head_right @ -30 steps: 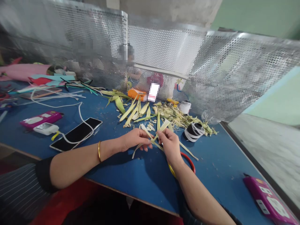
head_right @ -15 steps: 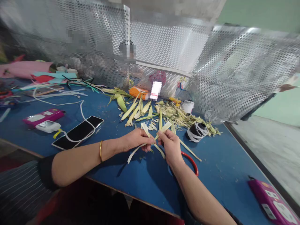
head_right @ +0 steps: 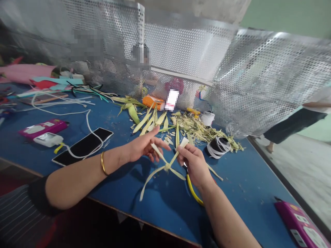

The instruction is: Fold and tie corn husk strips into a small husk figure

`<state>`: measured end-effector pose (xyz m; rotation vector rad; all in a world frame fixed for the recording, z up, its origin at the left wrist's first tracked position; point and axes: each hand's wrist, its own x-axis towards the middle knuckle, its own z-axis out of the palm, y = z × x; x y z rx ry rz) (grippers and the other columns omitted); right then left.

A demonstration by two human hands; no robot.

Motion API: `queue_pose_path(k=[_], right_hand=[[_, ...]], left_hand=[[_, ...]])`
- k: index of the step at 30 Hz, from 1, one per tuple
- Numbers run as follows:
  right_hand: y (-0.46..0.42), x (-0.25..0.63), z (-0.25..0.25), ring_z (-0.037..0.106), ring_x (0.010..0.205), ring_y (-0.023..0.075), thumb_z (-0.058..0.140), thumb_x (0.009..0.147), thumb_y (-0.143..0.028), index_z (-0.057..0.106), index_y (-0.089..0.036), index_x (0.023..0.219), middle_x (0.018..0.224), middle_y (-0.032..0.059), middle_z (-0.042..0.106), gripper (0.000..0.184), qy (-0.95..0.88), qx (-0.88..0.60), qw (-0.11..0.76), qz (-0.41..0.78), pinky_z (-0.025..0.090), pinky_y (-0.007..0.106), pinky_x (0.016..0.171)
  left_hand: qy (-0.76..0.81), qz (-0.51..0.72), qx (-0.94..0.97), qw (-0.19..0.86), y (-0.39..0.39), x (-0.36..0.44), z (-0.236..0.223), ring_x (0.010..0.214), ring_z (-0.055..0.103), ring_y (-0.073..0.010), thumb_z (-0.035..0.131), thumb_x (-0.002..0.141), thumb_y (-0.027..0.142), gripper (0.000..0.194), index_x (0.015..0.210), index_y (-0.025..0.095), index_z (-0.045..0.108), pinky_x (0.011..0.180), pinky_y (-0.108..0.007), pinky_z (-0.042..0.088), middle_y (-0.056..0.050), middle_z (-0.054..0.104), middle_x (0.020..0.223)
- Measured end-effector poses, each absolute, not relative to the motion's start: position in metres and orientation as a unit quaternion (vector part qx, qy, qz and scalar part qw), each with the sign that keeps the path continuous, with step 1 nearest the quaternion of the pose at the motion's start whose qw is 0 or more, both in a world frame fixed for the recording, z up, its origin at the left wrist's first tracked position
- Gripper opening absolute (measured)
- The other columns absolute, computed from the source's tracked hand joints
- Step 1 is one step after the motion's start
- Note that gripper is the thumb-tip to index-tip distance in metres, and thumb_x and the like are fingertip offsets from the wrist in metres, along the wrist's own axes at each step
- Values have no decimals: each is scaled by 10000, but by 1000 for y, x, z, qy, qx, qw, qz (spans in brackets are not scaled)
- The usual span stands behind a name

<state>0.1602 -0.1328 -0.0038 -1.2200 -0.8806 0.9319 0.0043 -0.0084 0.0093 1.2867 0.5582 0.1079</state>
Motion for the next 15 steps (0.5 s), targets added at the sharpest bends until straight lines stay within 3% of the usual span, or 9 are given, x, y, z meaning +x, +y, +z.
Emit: queue_pose_path(k=[8,15], right_hand=[[-133,152,-7,450,419,88,751,735,-408,586,-179,611,480,-50,513,308,-425,-550,594,406,380,228,442],[-133,142,-9,452,437,85,734,744,-431,586,-172,578,487,-34,540,341,-447,-589,590,325,370,218,446]], left_hand=[[136,-123,656,733,-26,0,8,576,646,-145,724,698,562,394,787,179,691,525,-241,442,-58,738,770],[177,-51,737,650,-34,4,1,461,567,-93,676,775,480,344,658,157,663,444,-203,350,-23,681,607]])
